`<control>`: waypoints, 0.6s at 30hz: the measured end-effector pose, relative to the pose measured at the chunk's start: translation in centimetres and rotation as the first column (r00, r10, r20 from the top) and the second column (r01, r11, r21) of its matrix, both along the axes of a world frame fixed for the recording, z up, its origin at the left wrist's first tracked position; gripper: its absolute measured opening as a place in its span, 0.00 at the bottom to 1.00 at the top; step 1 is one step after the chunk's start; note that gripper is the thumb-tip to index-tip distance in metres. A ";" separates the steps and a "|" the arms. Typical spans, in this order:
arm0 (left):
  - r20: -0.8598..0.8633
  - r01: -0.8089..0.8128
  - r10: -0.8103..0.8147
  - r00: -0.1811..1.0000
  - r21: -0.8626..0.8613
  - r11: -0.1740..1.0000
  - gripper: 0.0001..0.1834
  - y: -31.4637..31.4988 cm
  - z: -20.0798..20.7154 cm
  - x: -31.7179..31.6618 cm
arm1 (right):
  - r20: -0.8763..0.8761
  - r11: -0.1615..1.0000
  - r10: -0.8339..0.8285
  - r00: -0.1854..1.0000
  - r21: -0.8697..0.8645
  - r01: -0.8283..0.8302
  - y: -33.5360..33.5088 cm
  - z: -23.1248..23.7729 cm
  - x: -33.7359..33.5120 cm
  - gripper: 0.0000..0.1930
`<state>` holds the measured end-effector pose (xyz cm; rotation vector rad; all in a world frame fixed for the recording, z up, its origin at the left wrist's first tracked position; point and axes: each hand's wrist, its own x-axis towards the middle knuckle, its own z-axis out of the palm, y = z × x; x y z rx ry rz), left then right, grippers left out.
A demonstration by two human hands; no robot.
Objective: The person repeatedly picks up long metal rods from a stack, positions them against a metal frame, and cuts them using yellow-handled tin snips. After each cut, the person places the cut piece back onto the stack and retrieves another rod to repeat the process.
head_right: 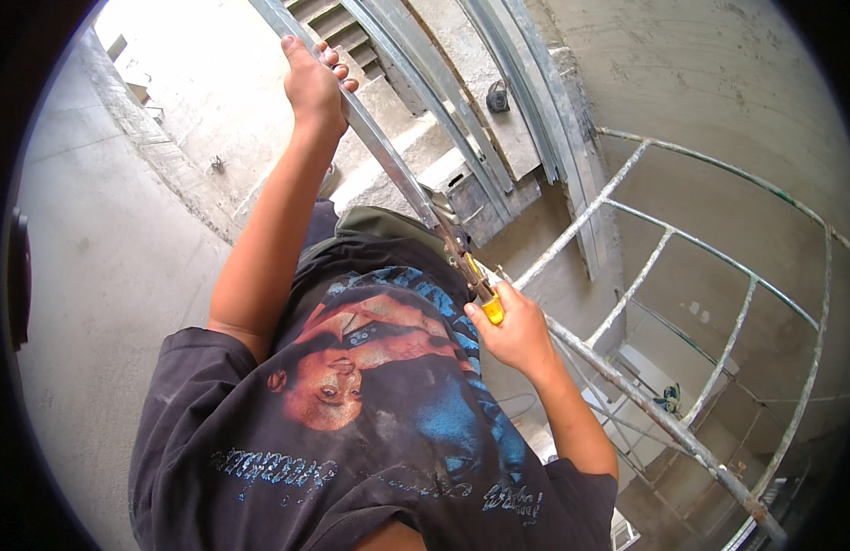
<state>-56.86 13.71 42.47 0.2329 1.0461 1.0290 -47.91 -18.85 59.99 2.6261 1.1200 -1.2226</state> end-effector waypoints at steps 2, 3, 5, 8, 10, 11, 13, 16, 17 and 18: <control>0.002 -0.003 0.003 1.000 -0.008 1.000 0.34 0.0 0.0 0.2 | 0.010 1.000 0.001 1.000 -0.015 -0.001 0.4 0.5 -0.3 0.20; -0.012 -0.004 0.004 1.000 -0.008 1.000 0.34 0.0 0.0 0.2 | -0.008 1.000 0.001 1.000 0.008 -0.001 -0.1 0.3 -0.1 0.22; -0.040 -0.006 0.006 0.999 -0.007 1.000 0.35 0.1 -0.2 0.3 | -0.043 0.999 0.004 0.999 0.054 -0.002 -1.4 -0.5 0.4 0.26; -0.056 0.006 -0.006 0.998 -0.003 1.000 0.35 0.0 -0.4 0.7 | -0.035 0.998 -0.013 0.999 0.063 0.015 -2.2 -1.1 0.0 0.30; -0.054 0.004 -0.005 0.999 -0.013 1.000 0.35 0.0 -0.4 0.8 | -0.025 0.996 -0.043 0.999 0.073 0.045 -2.0 -1.7 -0.4 0.32; -0.052 0.005 -0.005 0.999 -0.016 1.000 0.36 0.1 -0.3 0.8 | -0.020 0.995 -0.059 0.998 0.079 0.061 -2.0 -2.0 -0.7 0.32; -0.055 0.008 -0.009 0.998 -0.024 1.000 0.36 0.1 0.0 0.9 | 0.001 0.990 -0.066 0.998 0.122 0.066 -2.1 -2.5 -1.0 0.33; -0.066 0.005 -0.007 0.998 -0.030 1.000 0.36 0.1 -0.2 0.9 | 0.027 0.987 -0.067 0.997 0.151 0.062 -1.9 -2.8 -1.6 0.33; -0.069 0.004 -0.006 0.998 -0.030 1.000 0.36 0.1 -0.3 1.0 | 0.036 0.986 -0.066 0.997 0.156 0.059 -1.8 -2.9 -1.8 0.33; -0.070 0.004 -0.006 0.998 -0.028 1.000 0.36 0.1 -0.3 1.0 | 0.056 0.982 -0.063 0.996 0.180 0.052 -1.6 -3.0 -2.0 0.32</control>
